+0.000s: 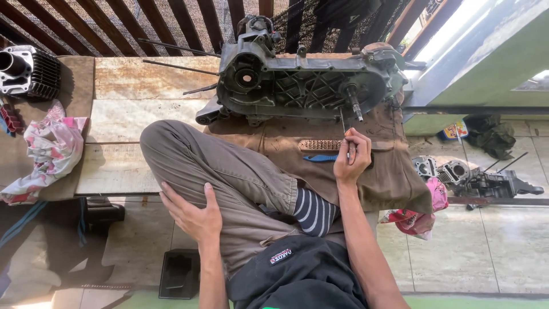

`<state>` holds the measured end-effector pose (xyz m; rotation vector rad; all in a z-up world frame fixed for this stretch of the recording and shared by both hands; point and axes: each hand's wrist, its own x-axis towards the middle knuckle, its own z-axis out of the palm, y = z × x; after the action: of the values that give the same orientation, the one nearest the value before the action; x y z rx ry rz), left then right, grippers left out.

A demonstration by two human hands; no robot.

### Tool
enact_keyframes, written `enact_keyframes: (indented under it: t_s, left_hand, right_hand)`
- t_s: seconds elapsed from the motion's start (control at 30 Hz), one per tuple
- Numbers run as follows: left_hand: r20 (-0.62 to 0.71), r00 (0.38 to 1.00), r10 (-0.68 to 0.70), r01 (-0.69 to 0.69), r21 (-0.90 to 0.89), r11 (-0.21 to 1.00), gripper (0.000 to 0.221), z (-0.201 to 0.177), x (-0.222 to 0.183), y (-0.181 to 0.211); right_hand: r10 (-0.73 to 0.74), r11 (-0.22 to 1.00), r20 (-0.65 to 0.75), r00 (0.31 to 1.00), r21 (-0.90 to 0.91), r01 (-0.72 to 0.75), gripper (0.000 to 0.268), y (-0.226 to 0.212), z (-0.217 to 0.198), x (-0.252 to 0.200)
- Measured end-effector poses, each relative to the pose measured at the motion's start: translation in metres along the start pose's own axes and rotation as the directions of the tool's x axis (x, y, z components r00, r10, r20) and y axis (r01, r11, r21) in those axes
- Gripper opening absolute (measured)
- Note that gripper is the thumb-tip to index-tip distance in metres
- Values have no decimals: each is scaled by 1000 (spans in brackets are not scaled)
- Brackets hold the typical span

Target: Working on a motorcycle engine casing by inserting and checking a metal shaft.

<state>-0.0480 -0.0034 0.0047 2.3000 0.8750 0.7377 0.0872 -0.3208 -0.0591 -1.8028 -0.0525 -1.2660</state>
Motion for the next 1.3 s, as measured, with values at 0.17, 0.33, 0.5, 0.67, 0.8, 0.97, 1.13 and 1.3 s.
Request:
enact_keyframes:
  t_s: [0.17, 0.33, 0.5, 0.67, 0.8, 0.97, 1.13, 1.3]
  left_hand:
    - [10, 1000, -7, 7, -16, 1000, 92, -1, 0, 1]
    - [24, 1000, -11, 12, -20, 1000, 91, -4, 0, 4]
    - [12, 1000, -7, 7, -5, 1000, 90, -2, -1, 4]
    - [5, 1000, -2, 2, -1, 1000, 91, -2, -1, 2]
    - [7, 1000, 0, 0, -3, 1000, 91, -3, -2, 4]
    - [1, 1000, 3, -3, -5, 1000, 90, -2, -1, 2]
    - [-9, 1000, 20, -20, -3, 1000, 90, -3, -2, 2]
    - [-8, 1000, 14, -15, -24, 1000, 89, -5, -3, 7]
  right_hand:
    - [-19, 1000, -33, 999, -16, 19, 8, -5, 0, 5]
    - [-19, 999, -27, 999, 28, 20, 10, -12, -1, 7]
    - [49, 993, -29, 998, 108, -46, 7, -23, 4, 10]
    - [-32, 999, -28, 999, 28, 33, 7, -22, 1, 13]
    - [-35, 999, 63, 997, 0, 35, 4, -21, -3, 11]
    - [-16, 999, 19, 1000, -27, 16, 9, -19, -1, 10]
    - [47, 999, 49, 998, 3, -47, 21, -18, -1, 5]
    - [-74, 995, -39, 996, -71, 71, 21, -6, -1, 7]
